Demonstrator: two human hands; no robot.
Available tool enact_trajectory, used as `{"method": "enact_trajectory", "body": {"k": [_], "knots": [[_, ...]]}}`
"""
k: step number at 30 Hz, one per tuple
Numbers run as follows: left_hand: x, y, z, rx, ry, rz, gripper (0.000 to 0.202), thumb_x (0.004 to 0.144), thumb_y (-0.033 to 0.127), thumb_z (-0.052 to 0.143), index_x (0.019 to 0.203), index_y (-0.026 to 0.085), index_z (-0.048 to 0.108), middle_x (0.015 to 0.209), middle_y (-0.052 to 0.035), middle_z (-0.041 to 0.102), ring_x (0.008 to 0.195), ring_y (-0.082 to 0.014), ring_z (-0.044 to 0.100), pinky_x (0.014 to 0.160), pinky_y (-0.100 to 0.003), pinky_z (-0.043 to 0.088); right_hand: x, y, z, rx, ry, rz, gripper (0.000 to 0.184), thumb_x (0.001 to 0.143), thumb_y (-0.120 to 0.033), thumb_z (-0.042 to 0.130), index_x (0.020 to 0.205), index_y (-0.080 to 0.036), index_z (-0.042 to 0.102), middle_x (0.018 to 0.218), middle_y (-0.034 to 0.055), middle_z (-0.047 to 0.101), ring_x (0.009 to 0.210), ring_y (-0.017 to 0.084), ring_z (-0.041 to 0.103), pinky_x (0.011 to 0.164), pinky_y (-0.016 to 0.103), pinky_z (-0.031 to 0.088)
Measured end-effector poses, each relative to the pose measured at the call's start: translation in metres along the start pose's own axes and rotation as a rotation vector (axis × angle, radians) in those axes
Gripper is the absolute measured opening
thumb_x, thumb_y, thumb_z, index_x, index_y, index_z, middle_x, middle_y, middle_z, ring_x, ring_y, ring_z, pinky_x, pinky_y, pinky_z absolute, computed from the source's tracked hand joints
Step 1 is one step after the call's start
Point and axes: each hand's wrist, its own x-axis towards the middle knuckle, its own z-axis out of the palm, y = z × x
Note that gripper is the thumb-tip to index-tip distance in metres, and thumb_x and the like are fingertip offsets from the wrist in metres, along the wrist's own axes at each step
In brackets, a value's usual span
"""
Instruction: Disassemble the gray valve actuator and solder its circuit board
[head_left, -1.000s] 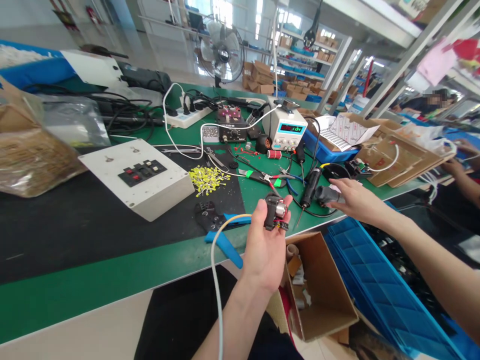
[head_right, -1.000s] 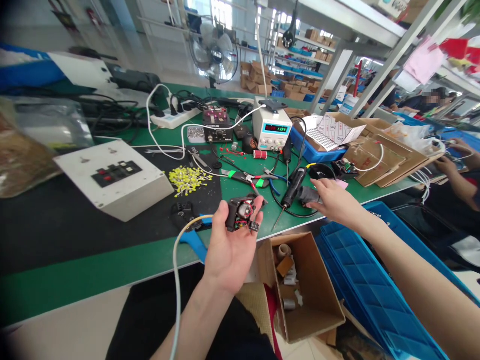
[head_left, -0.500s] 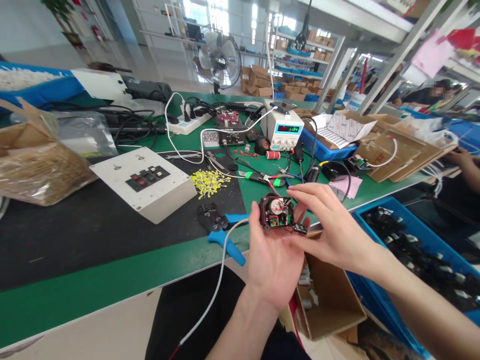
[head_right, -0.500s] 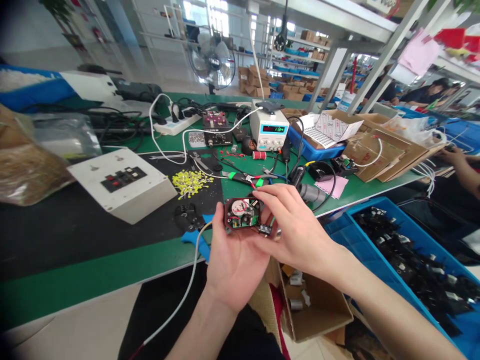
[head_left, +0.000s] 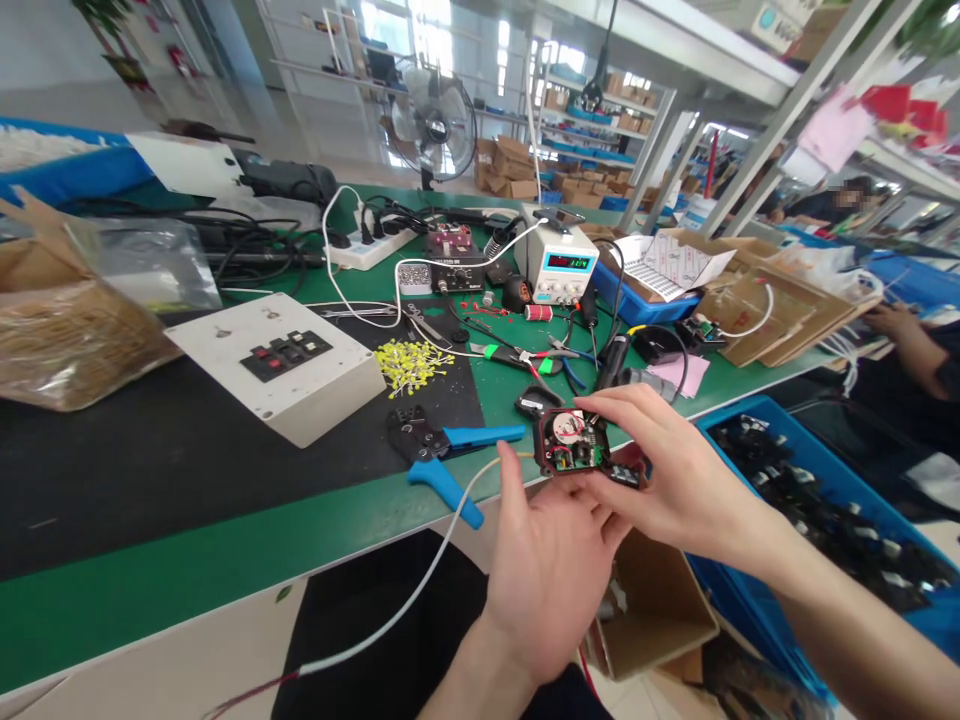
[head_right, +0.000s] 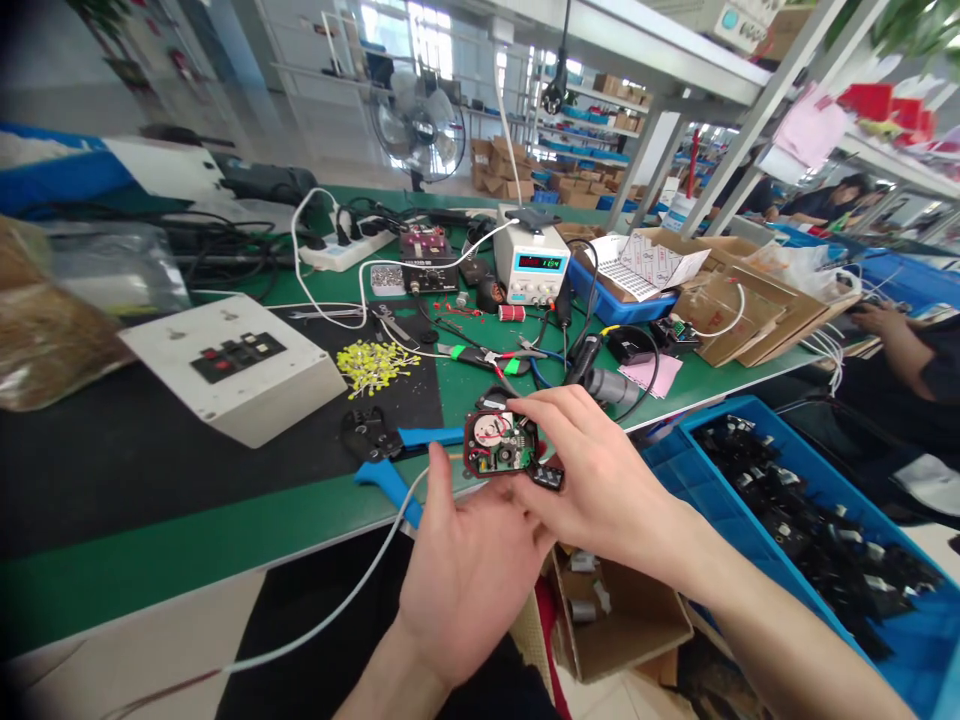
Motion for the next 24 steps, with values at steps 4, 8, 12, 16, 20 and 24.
{"method": "enact_trajectory", "body": {"k": [4,8,12,16,20,24], "knots": [[-0.022,-0.008,-0.013,0.109,0.188,-0.048,0.060,0.102,0.069,0.038,0.112,0.020,0.072,0.125,-0.0136,0.074,0.119,-0.0282,0.067,0.108,-0.046,0.049,-0.007,0.007,-0.006,-0.014,-0.026,0.013,0.062,0.093,-0.026,0.072,0.150,-0.028,0.047,0.136,0.0090,0.058,0.124,0.031,0.058,0.104,0.049,0.054],[-0.044,-0.003,-0.021,0.516,0.387,0.033,0.041,0.096,0.050,0.067,0.069,0.019,0.064,0.108,-0.0102,0.078,0.096,-0.0227,0.067,0.094,-0.036,0.051,-0.014,0.012,-0.009,-0.006,-0.030,0.063,0.071,0.089,-0.027,0.078,0.151,-0.028,0.042,0.134,0.0077,0.060,0.122,0.029,0.060,0.103,0.046,0.054],[-0.053,0.010,-0.031,0.803,0.364,0.149,0.043,0.096,0.046,0.068,0.063,0.020,0.061,0.115,-0.0085,0.077,0.099,-0.0242,0.068,0.095,-0.036,0.050,-0.018,0.014,-0.008,0.007,-0.084,0.037,0.061,0.090,-0.018,0.070,0.145,-0.028,0.045,0.133,0.0065,0.060,0.122,0.027,0.059,0.103,0.044,0.054],[-0.049,0.017,-0.047,0.948,0.401,0.229,0.035,0.098,0.048,0.064,0.077,0.021,0.071,0.129,-0.0072,0.073,0.108,-0.0251,0.068,0.101,-0.036,0.050,-0.024,0.023,-0.001,0.054,-0.088,0.075,0.058,0.091,-0.017,0.069,0.144,-0.027,0.048,0.133,0.0053,0.060,0.122,0.026,0.060,0.105,0.042,0.053],[-0.042,0.020,-0.057,1.010,0.426,0.269,0.023,0.096,0.045,0.068,0.108,0.025,0.073,0.129,-0.0068,0.072,0.113,-0.0224,0.067,0.102,-0.033,0.051,-0.032,0.043,0.009,0.305,-0.044,0.220,0.062,0.093,-0.020,0.072,0.150,-0.030,0.050,0.145,0.0038,0.056,0.132,0.025,0.057,0.118,0.043,0.047],[-0.036,0.023,-0.060,1.009,0.448,0.290,0.031,0.093,0.040,0.073,0.119,0.025,0.067,0.127,-0.0075,0.070,0.103,-0.0189,0.069,0.090,-0.030,0.056,-0.037,0.061,0.019,0.570,0.024,0.303,0.061,0.093,-0.027,0.078,0.149,-0.028,0.053,0.148,0.0054,0.053,0.137,0.026,0.054,0.123,0.043,0.043]]}}
